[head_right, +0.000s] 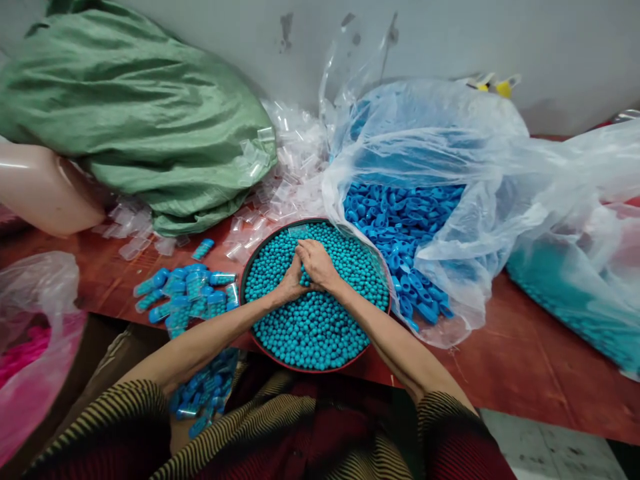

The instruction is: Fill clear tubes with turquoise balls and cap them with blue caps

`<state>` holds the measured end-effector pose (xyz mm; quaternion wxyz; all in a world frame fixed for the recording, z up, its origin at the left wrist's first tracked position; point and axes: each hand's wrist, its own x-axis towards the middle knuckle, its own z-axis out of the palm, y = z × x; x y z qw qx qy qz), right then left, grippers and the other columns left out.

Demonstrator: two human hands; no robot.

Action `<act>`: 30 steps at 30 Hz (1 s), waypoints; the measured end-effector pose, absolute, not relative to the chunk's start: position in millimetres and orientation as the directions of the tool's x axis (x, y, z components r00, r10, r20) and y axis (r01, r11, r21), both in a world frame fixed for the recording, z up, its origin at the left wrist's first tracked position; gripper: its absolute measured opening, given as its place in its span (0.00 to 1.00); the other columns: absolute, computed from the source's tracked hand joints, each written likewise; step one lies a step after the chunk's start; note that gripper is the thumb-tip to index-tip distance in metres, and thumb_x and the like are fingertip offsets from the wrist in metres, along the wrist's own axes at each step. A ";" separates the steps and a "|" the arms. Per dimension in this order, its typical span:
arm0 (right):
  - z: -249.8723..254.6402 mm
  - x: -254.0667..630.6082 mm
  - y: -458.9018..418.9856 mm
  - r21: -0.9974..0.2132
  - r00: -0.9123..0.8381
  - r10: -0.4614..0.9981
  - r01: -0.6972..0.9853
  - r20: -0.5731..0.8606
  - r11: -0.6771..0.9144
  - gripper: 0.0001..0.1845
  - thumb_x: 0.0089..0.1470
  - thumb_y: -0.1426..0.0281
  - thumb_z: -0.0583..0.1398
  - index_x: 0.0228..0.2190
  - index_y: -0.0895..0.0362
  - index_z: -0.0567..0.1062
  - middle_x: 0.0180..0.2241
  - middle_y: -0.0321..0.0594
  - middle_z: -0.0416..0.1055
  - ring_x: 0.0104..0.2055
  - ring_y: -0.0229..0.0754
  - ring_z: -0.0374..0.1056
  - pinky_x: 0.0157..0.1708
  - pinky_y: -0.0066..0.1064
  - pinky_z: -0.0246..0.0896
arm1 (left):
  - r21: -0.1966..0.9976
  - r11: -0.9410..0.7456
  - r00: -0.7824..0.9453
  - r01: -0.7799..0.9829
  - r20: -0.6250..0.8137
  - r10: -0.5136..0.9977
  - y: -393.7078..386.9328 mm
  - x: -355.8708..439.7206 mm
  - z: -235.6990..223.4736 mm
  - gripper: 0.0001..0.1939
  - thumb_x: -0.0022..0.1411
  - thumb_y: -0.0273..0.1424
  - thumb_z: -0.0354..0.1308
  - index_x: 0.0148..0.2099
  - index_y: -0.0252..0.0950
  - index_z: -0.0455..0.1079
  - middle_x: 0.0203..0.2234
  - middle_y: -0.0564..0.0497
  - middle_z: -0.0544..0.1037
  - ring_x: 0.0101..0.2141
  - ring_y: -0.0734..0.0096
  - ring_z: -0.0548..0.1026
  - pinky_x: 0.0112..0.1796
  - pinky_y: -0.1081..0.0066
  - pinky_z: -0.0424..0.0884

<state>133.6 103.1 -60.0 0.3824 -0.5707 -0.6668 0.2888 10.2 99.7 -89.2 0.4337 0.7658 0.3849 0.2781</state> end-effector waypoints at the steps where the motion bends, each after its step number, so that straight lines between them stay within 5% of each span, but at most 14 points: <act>1: -60.5 129.7 101.6 -0.778 -0.069 0.978 0.597 0.196 0.198 0.30 0.59 0.53 0.48 0.51 0.61 0.72 0.54 0.51 0.67 0.60 0.49 0.57 0.61 0.43 0.46 | 0.861 -0.350 0.557 0.370 0.096 0.825 100.3 10.4 -90.0 0.56 0.42 0.40 0.67 0.66 0.32 0.40 0.62 0.34 0.51 0.63 0.46 0.50 0.60 0.49 0.52; 4: -58.4 127.4 103.8 -0.758 -0.095 0.983 0.627 0.154 0.179 0.31 0.57 0.52 0.52 0.53 0.60 0.70 0.57 0.51 0.64 0.62 0.52 0.53 0.62 0.48 0.41 | 0.824 -0.376 0.573 0.423 0.078 0.816 100.7 8.0 -88.0 0.54 0.42 0.38 0.66 0.65 0.28 0.42 0.63 0.32 0.49 0.63 0.45 0.48 0.60 0.50 0.51; 8: -49.2 148.8 111.3 -0.958 -0.113 0.993 0.281 0.024 0.055 0.39 0.57 0.44 0.41 0.58 0.57 0.64 0.58 0.47 0.63 0.61 0.47 0.56 0.60 0.46 0.47 | 0.815 -0.317 0.544 0.485 0.003 0.839 95.9 -4.0 -74.1 0.60 0.40 0.37 0.68 0.66 0.30 0.34 0.64 0.31 0.43 0.64 0.46 0.45 0.61 0.50 0.48; 11: -47.0 164.6 109.6 -0.989 -0.051 0.999 0.149 -0.012 -0.004 0.43 0.56 0.42 0.38 0.60 0.56 0.61 0.59 0.46 0.61 0.62 0.48 0.55 0.60 0.47 0.48 | 0.783 -0.282 0.505 0.555 -0.047 0.862 87.5 -13.4 -61.9 0.57 0.42 0.35 0.68 0.66 0.32 0.36 0.64 0.33 0.45 0.64 0.48 0.47 0.61 0.51 0.48; 16: -52.4 149.5 87.7 -0.885 -0.058 0.992 0.448 0.112 0.126 0.35 0.58 0.48 0.45 0.58 0.56 0.64 0.62 0.46 0.56 0.65 0.47 0.47 0.64 0.44 0.37 | 0.698 -0.335 0.399 0.633 0.077 0.914 66.6 -18.4 -54.0 0.31 0.52 0.32 0.62 0.56 0.33 0.56 0.52 0.41 0.65 0.54 0.57 0.65 0.55 0.55 0.61; 20: -51.5 117.0 71.7 -0.774 -0.100 0.994 0.627 0.034 0.089 0.29 0.59 0.55 0.50 0.59 0.52 0.62 0.64 0.46 0.50 0.67 0.56 0.38 0.61 0.59 0.34 | 0.661 -0.375 0.370 0.650 0.156 0.916 60.0 -19.8 -58.6 0.14 0.56 0.32 0.57 0.44 0.35 0.63 0.38 0.46 0.71 0.42 0.61 0.71 0.46 0.59 0.68; 24: -36.4 111.3 70.9 -0.751 -0.157 0.987 0.648 0.031 0.127 0.29 0.59 0.56 0.51 0.60 0.49 0.60 0.64 0.43 0.50 0.67 0.56 0.40 0.60 0.59 0.38 | 0.725 -0.307 0.349 0.616 0.099 0.932 68.1 -21.2 -62.6 0.09 0.58 0.34 0.54 0.39 0.35 0.65 0.33 0.49 0.73 0.35 0.66 0.72 0.40 0.63 0.70; 27: -18.1 140.8 57.7 -0.703 -0.137 0.976 0.677 0.172 0.219 0.26 0.59 0.58 0.52 0.56 0.53 0.65 0.61 0.46 0.56 0.62 0.50 0.53 0.59 0.45 0.50 | 0.731 -0.301 0.359 0.612 0.082 0.930 71.0 -21.1 -60.0 0.13 0.57 0.35 0.55 0.44 0.35 0.66 0.33 0.50 0.73 0.34 0.67 0.71 0.40 0.64 0.70; 30: -8.9 194.1 21.1 -0.633 0.166 0.957 0.774 0.237 0.022 0.19 0.60 0.61 0.49 0.45 0.56 0.73 0.48 0.48 0.70 0.51 0.46 0.66 0.51 0.37 0.59 | 0.676 -0.371 0.390 0.637 0.133 0.911 69.3 -19.7 -55.9 0.18 0.57 0.35 0.57 0.49 0.36 0.66 0.37 0.48 0.73 0.38 0.64 0.72 0.44 0.62 0.69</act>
